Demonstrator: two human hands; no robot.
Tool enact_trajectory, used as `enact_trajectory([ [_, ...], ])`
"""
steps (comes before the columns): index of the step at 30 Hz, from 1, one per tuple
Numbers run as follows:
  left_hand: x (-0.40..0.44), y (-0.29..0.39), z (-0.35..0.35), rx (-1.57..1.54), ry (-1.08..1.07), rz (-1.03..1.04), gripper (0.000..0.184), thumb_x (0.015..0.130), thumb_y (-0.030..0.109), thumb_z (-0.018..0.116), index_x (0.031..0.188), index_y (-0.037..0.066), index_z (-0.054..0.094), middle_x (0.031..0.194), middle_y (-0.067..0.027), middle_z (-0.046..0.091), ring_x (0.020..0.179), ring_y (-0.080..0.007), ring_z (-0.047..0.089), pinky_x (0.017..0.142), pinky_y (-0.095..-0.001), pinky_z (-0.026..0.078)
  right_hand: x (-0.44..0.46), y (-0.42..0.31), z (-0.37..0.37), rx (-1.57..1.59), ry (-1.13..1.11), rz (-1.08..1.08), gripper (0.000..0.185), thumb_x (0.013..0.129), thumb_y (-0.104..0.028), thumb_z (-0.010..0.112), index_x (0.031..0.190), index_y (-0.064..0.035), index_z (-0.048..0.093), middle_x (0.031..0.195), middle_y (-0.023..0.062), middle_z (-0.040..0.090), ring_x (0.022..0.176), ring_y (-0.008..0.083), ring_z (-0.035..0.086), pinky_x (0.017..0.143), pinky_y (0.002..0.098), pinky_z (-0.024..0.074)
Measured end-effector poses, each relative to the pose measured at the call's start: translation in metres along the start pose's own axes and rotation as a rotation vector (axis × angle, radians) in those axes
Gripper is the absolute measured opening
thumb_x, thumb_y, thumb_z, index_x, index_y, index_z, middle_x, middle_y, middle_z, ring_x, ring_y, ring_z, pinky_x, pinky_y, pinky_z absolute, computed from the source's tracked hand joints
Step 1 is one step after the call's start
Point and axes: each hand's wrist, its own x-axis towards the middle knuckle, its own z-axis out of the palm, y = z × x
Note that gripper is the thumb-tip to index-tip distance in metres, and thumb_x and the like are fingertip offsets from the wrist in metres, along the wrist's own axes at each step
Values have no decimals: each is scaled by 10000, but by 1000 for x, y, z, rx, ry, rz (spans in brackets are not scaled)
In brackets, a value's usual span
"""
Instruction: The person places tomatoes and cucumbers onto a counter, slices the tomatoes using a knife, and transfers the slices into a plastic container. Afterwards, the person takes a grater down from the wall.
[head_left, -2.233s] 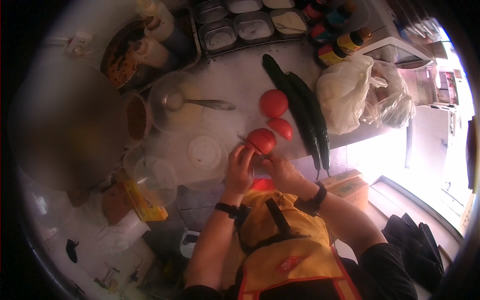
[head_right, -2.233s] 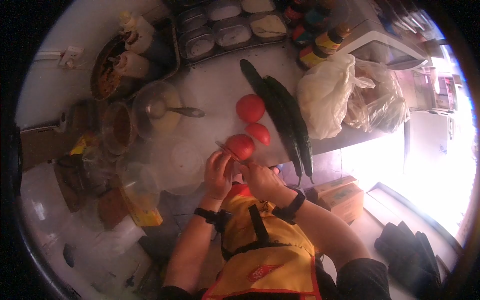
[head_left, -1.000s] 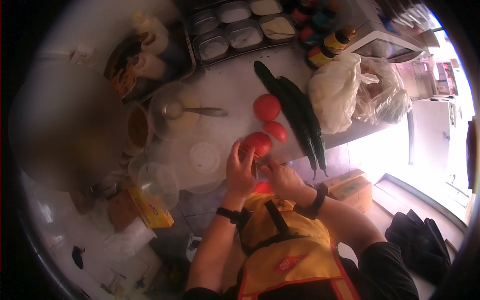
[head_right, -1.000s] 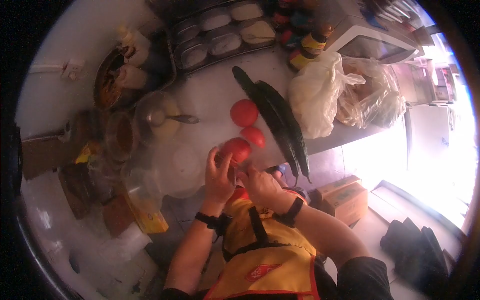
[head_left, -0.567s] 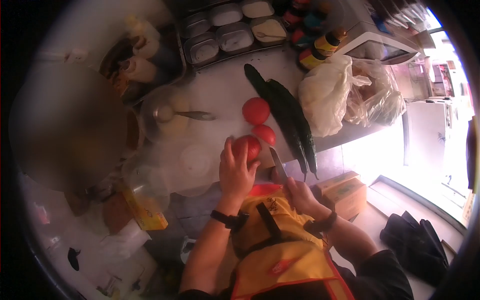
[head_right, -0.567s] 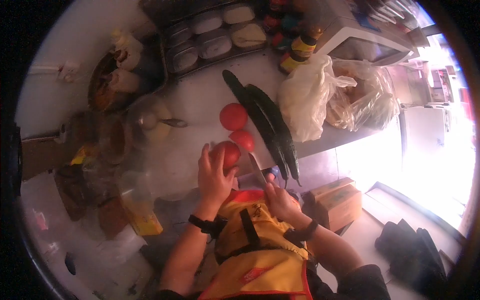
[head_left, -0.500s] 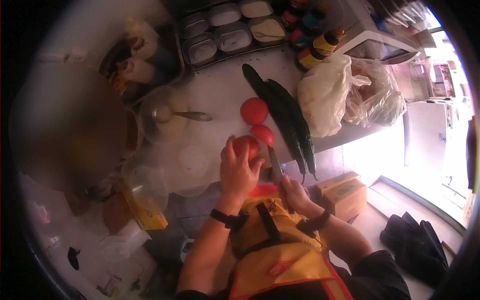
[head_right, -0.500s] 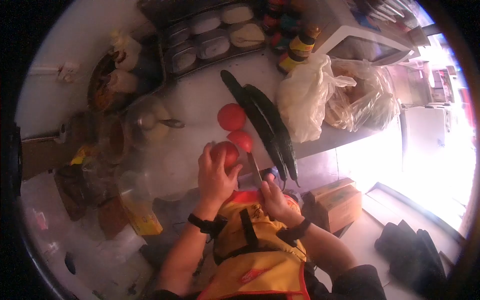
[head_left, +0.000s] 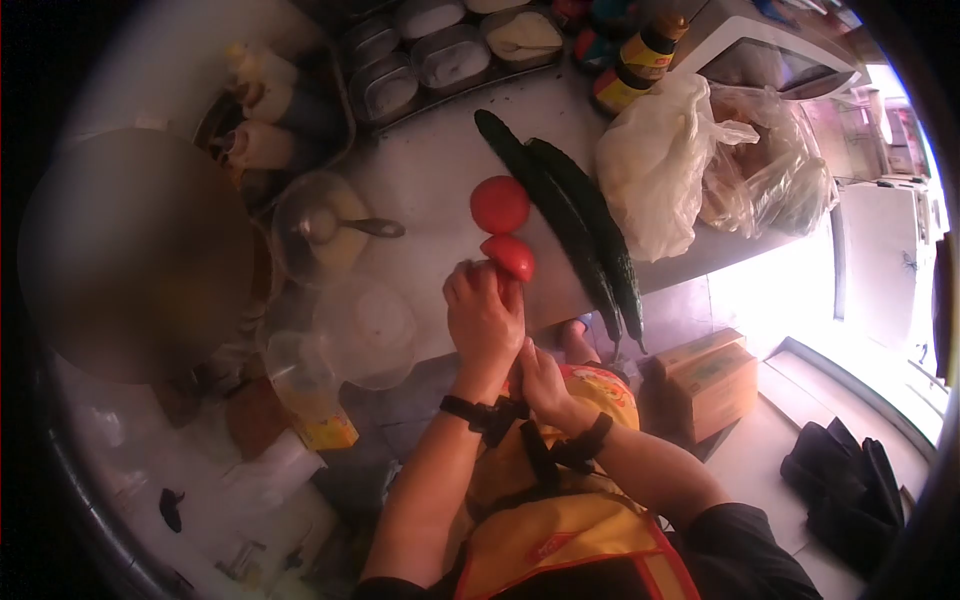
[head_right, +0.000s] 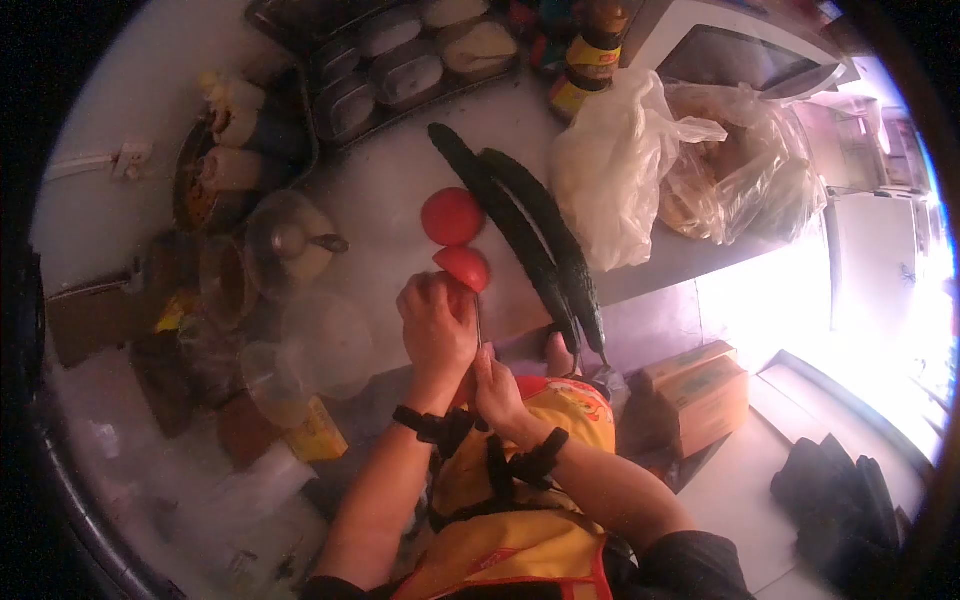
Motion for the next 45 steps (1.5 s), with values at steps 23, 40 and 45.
enact_trajectory([
  [23, -29, -134, -105, 73, 60, -113, 300, 945, 127, 640, 1204, -8, 570, 1160, -211, 597, 1138, -410, 547, 999, -474, 445, -41, -75, 9, -341, -51, -282, 427, 1081, -325, 381, 862, 4, 543, 705, 163, 584, 737, 341, 619, 680, 454, 461],
  [40, -30, -43, -26, -127, -7, -293, 321, 914, 4, 581, 1231, -36, 553, 1160, -222, 603, 1084, -409, 574, 948, -479, 454, 11, -28, -15, -502, -115, -75, 509, 1069, -374, 367, 892, 50, 587, 809, 250, 625, 841, 422, 622, 770, 466, 466],
  [45, -33, -51, -12, -186, 101, -221, 265, 912, -10, 573, 1172, -2, 618, 1122, -203, 647, 1045, -399, 599, 924, -461, 478, 18, -31, 11, -489, -224, -54, 485, 1071, -359, 364, 934, 55, 576, 819, 282, 610, 848, 467, 621, 743, 480, 465],
])
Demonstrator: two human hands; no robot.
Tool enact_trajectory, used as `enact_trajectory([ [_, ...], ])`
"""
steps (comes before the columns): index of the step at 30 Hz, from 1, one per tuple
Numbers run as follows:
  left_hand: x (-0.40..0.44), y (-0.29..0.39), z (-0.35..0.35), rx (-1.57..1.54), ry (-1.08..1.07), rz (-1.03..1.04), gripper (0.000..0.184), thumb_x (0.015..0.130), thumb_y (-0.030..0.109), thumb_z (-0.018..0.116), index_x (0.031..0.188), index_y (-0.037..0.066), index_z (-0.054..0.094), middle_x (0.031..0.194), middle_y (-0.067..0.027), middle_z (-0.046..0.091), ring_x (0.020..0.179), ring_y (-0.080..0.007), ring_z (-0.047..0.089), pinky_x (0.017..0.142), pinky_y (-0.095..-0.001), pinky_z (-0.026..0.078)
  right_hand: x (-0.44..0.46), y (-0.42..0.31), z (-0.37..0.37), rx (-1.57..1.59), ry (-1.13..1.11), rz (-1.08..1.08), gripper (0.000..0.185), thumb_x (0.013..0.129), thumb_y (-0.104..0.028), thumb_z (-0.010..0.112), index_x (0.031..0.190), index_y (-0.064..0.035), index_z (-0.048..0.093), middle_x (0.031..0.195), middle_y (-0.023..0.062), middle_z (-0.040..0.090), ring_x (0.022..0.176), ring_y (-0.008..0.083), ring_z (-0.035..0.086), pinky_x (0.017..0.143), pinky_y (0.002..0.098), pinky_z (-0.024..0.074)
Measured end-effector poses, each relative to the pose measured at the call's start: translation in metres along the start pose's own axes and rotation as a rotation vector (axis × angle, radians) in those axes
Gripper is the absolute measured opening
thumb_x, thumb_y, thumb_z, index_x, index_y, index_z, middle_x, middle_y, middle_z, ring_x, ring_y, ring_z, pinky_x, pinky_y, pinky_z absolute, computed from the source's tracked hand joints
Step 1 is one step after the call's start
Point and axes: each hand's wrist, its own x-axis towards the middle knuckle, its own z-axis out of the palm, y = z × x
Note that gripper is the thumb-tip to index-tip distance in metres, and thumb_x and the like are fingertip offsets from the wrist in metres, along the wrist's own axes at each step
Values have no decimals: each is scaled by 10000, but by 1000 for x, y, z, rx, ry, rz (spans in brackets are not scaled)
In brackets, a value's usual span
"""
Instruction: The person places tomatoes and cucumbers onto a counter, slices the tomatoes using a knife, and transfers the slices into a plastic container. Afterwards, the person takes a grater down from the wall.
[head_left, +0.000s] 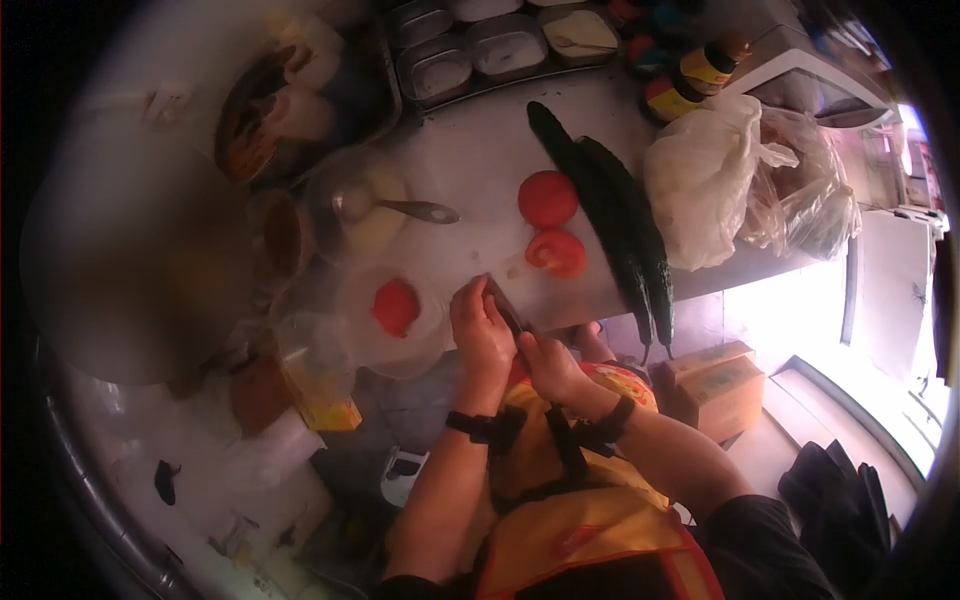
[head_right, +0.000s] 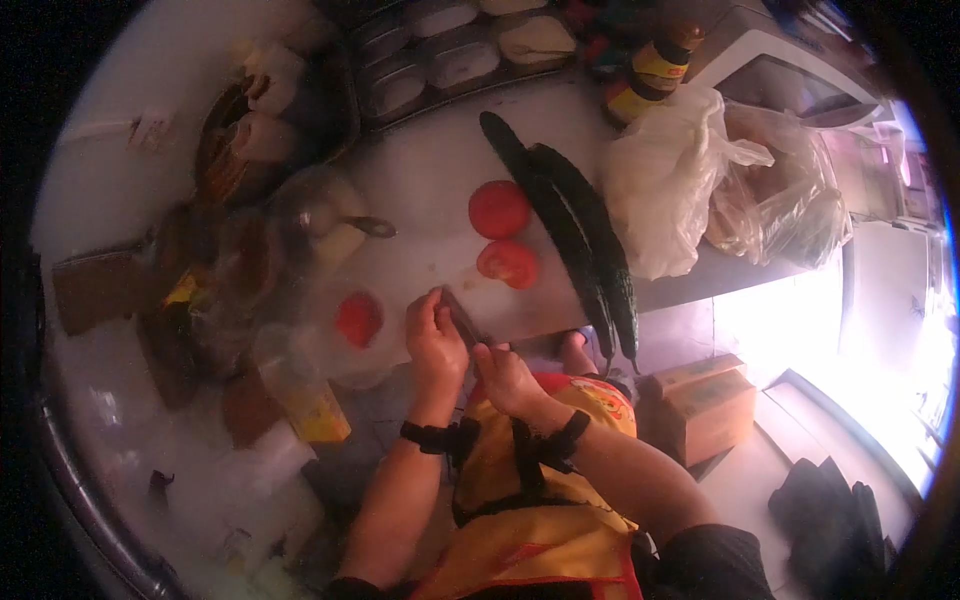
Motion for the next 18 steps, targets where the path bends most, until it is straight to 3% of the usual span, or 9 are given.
enact_trajectory([
  [2, -2, 6, -6, -11, 11, 3, 260, 909, -16, 577, 1163, 5, 628, 1115, -195, 648, 1037, -388, 609, 912, -454, 488, -10, -9, 1, 48, -15, 40, 476, 1072, -360, 362, 958, 55, 566, 815, 292, 604, 850, 480, 619, 732, 484, 465],
  [4, 1, 22, -24, -86, 18, 32, 292, 889, -51, 591, 1175, 6, 604, 1117, -189, 636, 1031, -386, 596, 905, -455, 488, -27, -20, -1, 7, 37, -22, 471, 1073, -367, 373, 928, 29, 583, 768, 167, 601, 728, 300, 570, 713, 418, 460],
  [5, 4, 29, -35, -153, 116, 92, 280, 885, -68, 589, 1155, 1, 614, 1058, -177, 645, 993, -377, 604, 886, -437, 494, -36, -34, 0, 3, 30, -24, 471, 1073, -367, 373, 928, 29, 583, 768, 167, 601, 728, 300, 570, 713, 418, 460],
  [7, 5, 33, -66, -101, 176, 90, 271, 882, -71, 594, 1141, 1, 623, 1038, -168, 651, 983, -372, 610, 877, -429, 498, -50, -60, 5, -131, -31, -154, 433, 1071, -351, 378, 1001, 39, 551, 829, 324, 613, 928, 513, 607, 770, 512, 476],
  [12, 21, -19, -112, -39, 288, 34, 234, 877, -64, 609, 1098, 4, 648, 1014, -151, 669, 981, -365, 634, 850, -401, 510, -42, -74, 30, -103, -76, -246, 403, 1063, -335, 401, 998, 27, 565, 881, 332, 616, 968, 533, 588, 820, 548, 469],
  [14, 27, -30, -114, 221, 211, 250, 240, 922, 41, 643, 1160, 14, 633, 1110, -164, 661, 1011, -366, 624, 887, -443, 497, -43, -71, 19, -142, 167, -183, 401, 1063, -318, 409, 966, 35, 570, 829, 312, 607, 872, 542, 589, 801, 534, 465],
  [15, 28, -18, -108, 203, 208, 249, 240, 922, 41, 643, 1160, 14, 633, 1110, -164, 661, 1011, -366, 624, 887, -443, 497, -44, -60, 9, -151, 181, -176, 401, 1063, -318, 409, 966, 35, 570, 829, 312, 607, 872, 542, 589, 801, 534, 465],
  [18, 26, 44, -69, 29, -91, 263, 379, 853, 125, 719, 1193, 15, 596, 1152, -186, 630, 1089, -396, 580, 941, -484, 458, -56, -26, -29, -318, 471, -356, 420, 1075, -328, 391, 929, 25, 564, 727, 201, 591, 686, 402, 609, 687, 455, 484],
])
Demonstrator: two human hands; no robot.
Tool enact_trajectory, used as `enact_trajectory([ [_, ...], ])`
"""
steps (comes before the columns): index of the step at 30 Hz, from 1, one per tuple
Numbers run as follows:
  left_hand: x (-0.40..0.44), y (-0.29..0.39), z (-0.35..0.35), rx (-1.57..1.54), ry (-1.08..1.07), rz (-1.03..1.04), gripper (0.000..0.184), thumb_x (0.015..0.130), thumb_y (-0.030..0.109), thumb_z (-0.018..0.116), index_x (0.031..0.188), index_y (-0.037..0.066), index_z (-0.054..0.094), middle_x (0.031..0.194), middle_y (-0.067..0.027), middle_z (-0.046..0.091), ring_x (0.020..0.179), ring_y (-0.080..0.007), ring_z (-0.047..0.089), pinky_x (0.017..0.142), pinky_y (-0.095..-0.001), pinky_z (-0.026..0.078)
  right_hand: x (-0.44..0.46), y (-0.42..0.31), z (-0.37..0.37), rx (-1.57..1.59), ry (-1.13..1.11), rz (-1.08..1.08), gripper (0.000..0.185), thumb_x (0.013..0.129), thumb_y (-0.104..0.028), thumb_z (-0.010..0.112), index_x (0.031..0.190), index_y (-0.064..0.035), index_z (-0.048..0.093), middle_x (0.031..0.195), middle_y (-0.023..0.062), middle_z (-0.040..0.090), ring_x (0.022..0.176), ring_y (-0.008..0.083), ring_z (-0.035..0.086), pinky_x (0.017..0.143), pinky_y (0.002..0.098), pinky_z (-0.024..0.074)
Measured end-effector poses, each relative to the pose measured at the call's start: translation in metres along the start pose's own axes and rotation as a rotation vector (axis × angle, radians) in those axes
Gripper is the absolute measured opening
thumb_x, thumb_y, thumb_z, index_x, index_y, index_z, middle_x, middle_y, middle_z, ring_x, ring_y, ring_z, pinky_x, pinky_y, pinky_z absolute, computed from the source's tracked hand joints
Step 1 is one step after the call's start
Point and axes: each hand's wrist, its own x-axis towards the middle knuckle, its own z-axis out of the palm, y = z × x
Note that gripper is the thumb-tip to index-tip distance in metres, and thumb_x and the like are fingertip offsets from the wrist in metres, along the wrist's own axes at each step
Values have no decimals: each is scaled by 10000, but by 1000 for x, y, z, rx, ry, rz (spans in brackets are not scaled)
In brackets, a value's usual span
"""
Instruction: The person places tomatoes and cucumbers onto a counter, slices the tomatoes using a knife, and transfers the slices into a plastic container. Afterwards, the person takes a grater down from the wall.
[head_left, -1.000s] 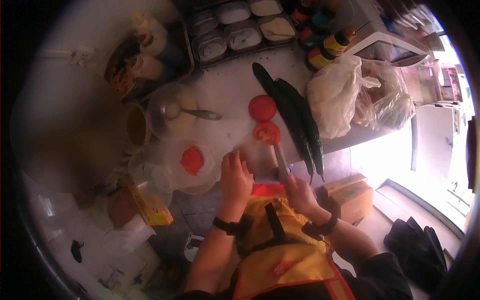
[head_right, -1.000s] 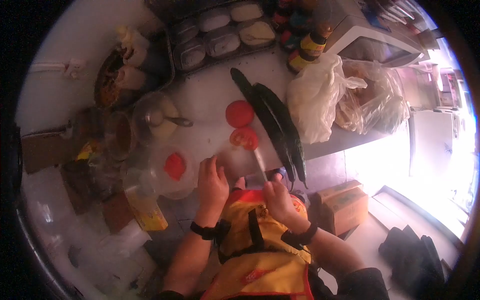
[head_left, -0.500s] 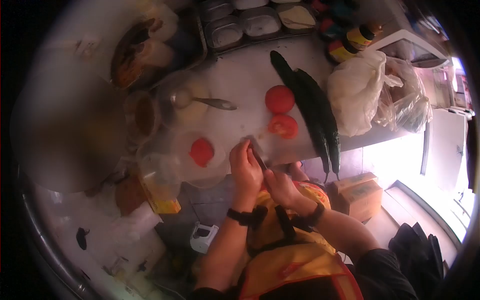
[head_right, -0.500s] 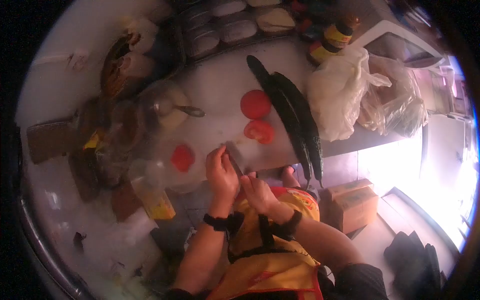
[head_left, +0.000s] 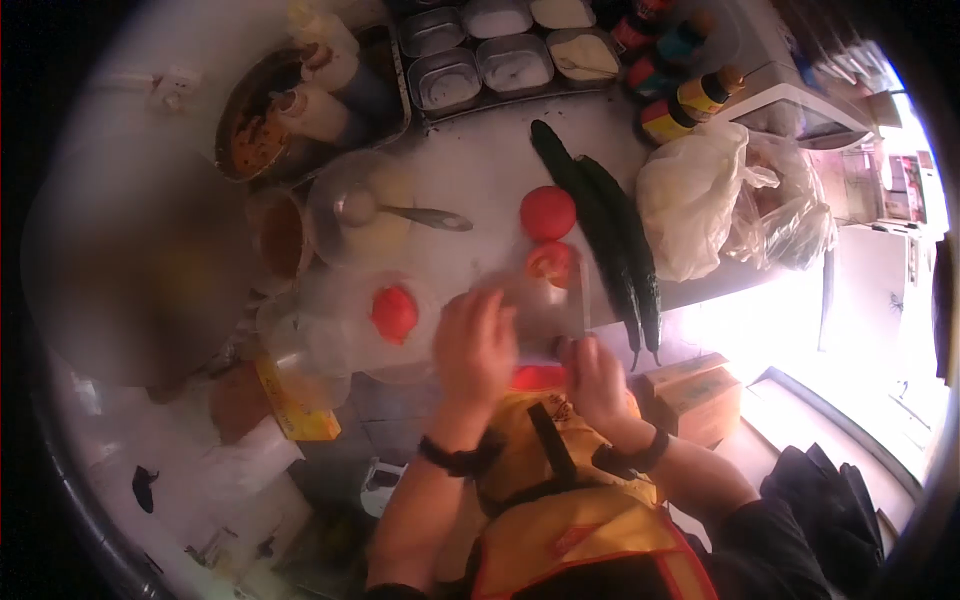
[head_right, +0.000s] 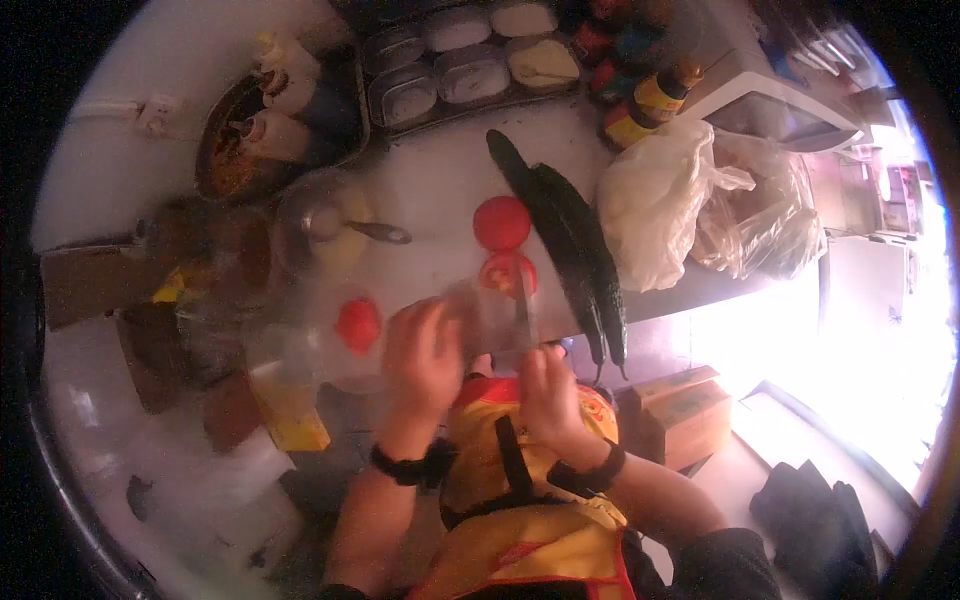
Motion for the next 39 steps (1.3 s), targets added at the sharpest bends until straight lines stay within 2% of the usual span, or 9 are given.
enact_trajectory([
  [2, 24, 30, 33, -11, -67, -24, 557, 771, 159, 779, 1245, -3, 536, 1146, -199, 607, 1068, -407, 569, 912, -498, 455, -3, 8, -20, 433, 20, 491, 443, 1085, -353, 369, 882, -5, 553, 670, 71, 534, 548, 191, 522, 539, 343, 446],
  [6, 41, 41, 94, 11, -25, -104, 679, 707, 170, 814, 1254, -46, 474, 1108, -216, 584, 1010, -419, 562, 862, -502, 454, -3, 14, -33, 455, -23, 639, 478, 1089, -396, 346, 844, -35, 543, 650, 1, 489, 515, 79, 456, 453, 276, 372],
  [10, 31, 30, 109, -2, 71, -140, 673, 725, 150, 806, 1278, -48, 476, 1127, -222, 572, 1031, -417, 551, 921, -489, 444, -3, 28, -28, 492, -102, 614, 497, 1090, -408, 337, 817, -39, 528, 599, -8, 433, 471, 90, 431, 441, 285, 360],
  [13, 15, 12, 95, -310, 108, -34, 739, 776, 146, 807, 1408, 30, 443, 1220, -202, 555, 1118, -395, 541, 998, -473, 429, -2, 47, -19, 405, -175, 655, 463, 1083, -377, 372, 832, -20, 526, 653, 67, 489, 563, 197, 521, 538, 353, 431],
  [18, -14, -18, 84, -334, 62, -13, 658, 766, 120, 834, 1291, 38, 446, 1317, -216, 523, 1182, -412, 528, 1026, -476, 429, 3, 48, -14, 133, -242, 369, 345, 1043, -298, 449, 915, 5, 553, 958, 281, 582, 960, 470, 537, 801, 507, 447],
  [22, -27, -31, 78, -175, 23, 80, 669, 751, 132, 855, 1242, 54, 407, 1321, -222, 517, 1179, -424, 526, 1015, -494, 428, 4, 47, -17, 41, -229, 285, 340, 1047, -301, 432, 987, 5, 569, 948, 298, 598, 966, 495, 558, 812, 523, 457],
  [30, -17, -14, 45, 68, -101, 91, 736, 812, 233, 779, 1439, 64, 433, 1398, -256, 473, 1295, -441, 446, 1055, -515, 397, 6, 47, -12, 25, -267, 334, 360, 1047, -317, 425, 1073, 20, 549, 1004, 329, 645, 1027, 512, 595, 856, 558, 461],
  [32, -16, -21, 36, 108, -291, 177, 643, 836, 174, 731, 1424, 91, 486, 1455, -232, 450, 1328, -436, 434, 1088, -513, 388, 6, 46, -13, 29, -280, 339, 368, 1045, -324, 431, 1085, 19, 557, 1002, 328, 650, 1023, 508, 603, 860, 554, 463],
  [39, -8, -16, 48, -73, -259, 122, 569, 823, 25, 678, 1369, 75, 528, 1442, -224, 449, 1286, -428, 473, 1074, -509, 424, 22, 34, -19, 6, -275, 326, 398, 1040, -349, 430, 1052, 15, 590, 1014, 312, 662, 988, 492, 627, 858, 538, 472],
])
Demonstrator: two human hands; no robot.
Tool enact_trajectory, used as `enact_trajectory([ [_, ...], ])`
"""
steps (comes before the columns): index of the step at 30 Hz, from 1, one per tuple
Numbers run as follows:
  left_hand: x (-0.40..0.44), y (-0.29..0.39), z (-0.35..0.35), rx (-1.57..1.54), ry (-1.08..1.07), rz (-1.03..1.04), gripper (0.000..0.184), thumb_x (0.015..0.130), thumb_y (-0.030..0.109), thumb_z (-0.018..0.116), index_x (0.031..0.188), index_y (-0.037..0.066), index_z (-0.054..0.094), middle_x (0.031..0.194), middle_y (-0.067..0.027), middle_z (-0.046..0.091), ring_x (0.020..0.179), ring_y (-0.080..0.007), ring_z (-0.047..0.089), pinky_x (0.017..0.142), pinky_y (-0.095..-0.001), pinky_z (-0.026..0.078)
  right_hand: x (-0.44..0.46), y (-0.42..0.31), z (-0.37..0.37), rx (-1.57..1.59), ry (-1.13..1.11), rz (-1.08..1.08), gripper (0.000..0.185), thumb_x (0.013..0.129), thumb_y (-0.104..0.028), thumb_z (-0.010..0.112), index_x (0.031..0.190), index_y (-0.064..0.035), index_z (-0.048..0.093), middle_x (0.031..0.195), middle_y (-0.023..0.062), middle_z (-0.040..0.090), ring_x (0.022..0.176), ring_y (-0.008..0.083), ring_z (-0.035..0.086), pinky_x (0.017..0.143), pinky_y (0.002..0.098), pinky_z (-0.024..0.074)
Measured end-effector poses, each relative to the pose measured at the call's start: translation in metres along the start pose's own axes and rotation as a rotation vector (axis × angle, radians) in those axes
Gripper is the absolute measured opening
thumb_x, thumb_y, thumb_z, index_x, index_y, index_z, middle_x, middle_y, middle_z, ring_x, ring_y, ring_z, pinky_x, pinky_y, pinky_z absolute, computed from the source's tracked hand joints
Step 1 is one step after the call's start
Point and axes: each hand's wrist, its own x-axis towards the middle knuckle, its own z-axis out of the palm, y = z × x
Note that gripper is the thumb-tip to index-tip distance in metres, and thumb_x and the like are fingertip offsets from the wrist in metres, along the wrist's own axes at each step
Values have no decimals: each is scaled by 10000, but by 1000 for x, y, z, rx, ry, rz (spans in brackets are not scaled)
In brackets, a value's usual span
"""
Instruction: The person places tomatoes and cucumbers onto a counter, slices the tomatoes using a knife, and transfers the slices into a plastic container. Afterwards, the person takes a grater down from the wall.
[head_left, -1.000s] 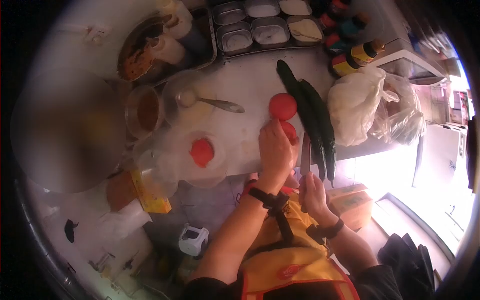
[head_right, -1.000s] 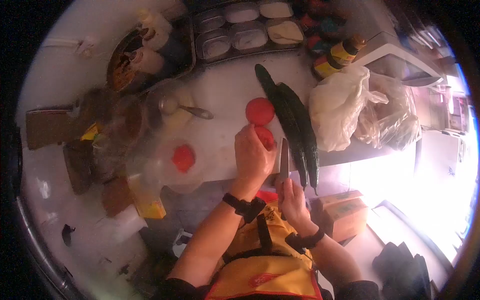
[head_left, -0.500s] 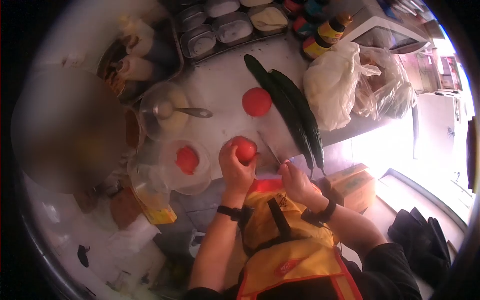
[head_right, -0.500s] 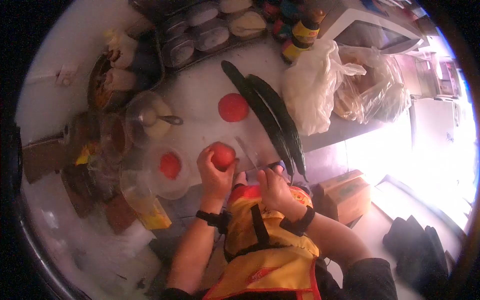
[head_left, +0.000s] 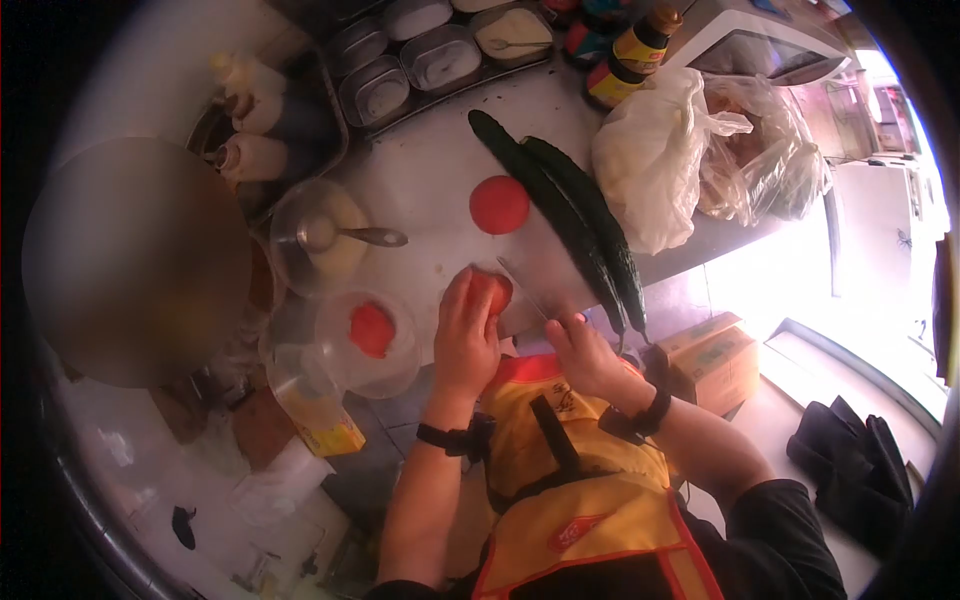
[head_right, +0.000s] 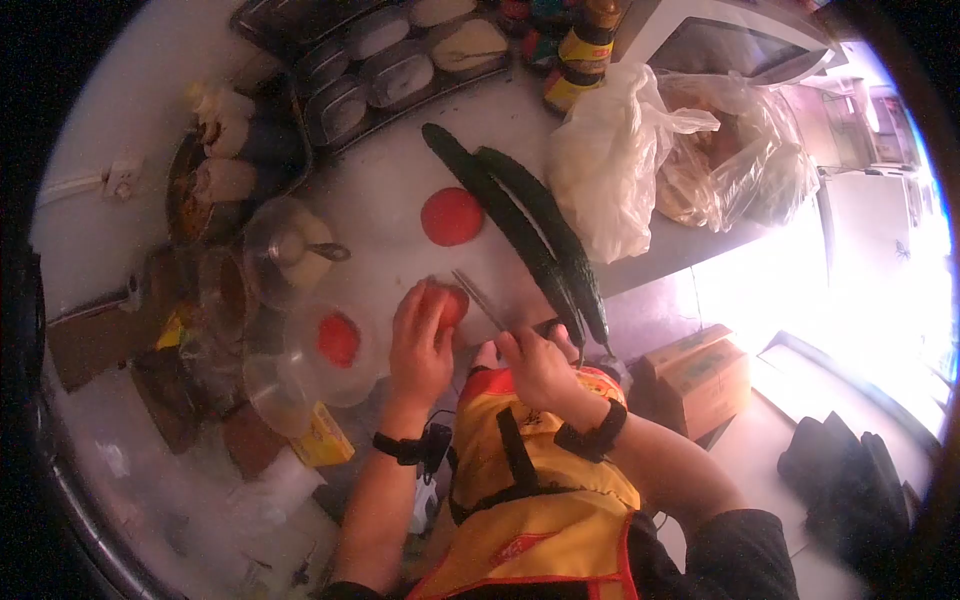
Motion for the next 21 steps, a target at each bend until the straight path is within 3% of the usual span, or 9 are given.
enact_trajectory([
  [4, 7, 9, -12, 2, 55, -49, 573, 798, 49, 728, 1341, 76, 547, 1399, -209, 479, 1252, -411, 495, 1040, -503, 438, 2, -1, -5, -25, 5, -5, 380, 1041, -344, 420, 1050, -3, 589, 1035, 298, 664, 956, 501, 628, 857, 547, 476],
  [7, 0, 4, -9, 32, 76, -91, 585, 777, 67, 761, 1326, 75, 559, 1342, -194, 509, 1206, -406, 512, 1009, -494, 450, -4, -18, -23, -214, 22, -45, 294, 1016, -288, 456, 1059, -32, 595, 987, 269, 659, 859, 483, 641, 786, 540, 507],
  [9, -3, 1, -5, 74, 69, -85, 590, 766, 73, 775, 1318, 74, 566, 1310, -185, 523, 1183, -403, 519, 995, -487, 456, -4, -22, -33, -394, 30, -431, 208, 963, -200, 495, 1063, -50, 599, 897, 225, 629, 770, 444, 641, 689, 518, 528],
  [12, 0, 1, 2, 64, 87, -44, 574, 763, 71, 778, 1301, 71, 579, 1276, -184, 537, 1153, -400, 525, 978, -486, 461, -5, -47, -48, -403, -40, -394, 198, 909, -135, 513, 1065, -51, 602, 853, 197, 595, 737, 402, 643, 628, 487, 529],
  [16, -2, -4, 3, 51, 96, -45, 483, 764, 63, 770, 1213, 52, 592, 1281, -178, 534, 1177, -404, 516, 994, -481, 442, 3, -38, -48, -416, -40, -470, 210, 885, -121, 532, 1067, -39, 599, 864, 194, 604, 751, 402, 645, 643, 485, 530],
  [19, -2, -7, 2, 23, 93, -38, 487, 763, 56, 768, 1216, 50, 589, 1279, -179, 535, 1174, -404, 518, 996, -480, 441, 18, -25, -37, -400, -8, -593, 214, 879, -134, 558, 1057, -23, 601, 874, 194, 611, 753, 396, 645, 645, 477, 529],
  [21, -2, -8, 3, 1, 85, -39, 489, 763, 55, 768, 1218, 50, 588, 1279, -182, 536, 1174, -404, 519, 998, -480, 440, 26, -28, -26, -368, 119, -813, 211, 887, -146, 563, 1038, -9, 617, 880, 194, 621, 780, 393, 653, 663, 482, 523],
])
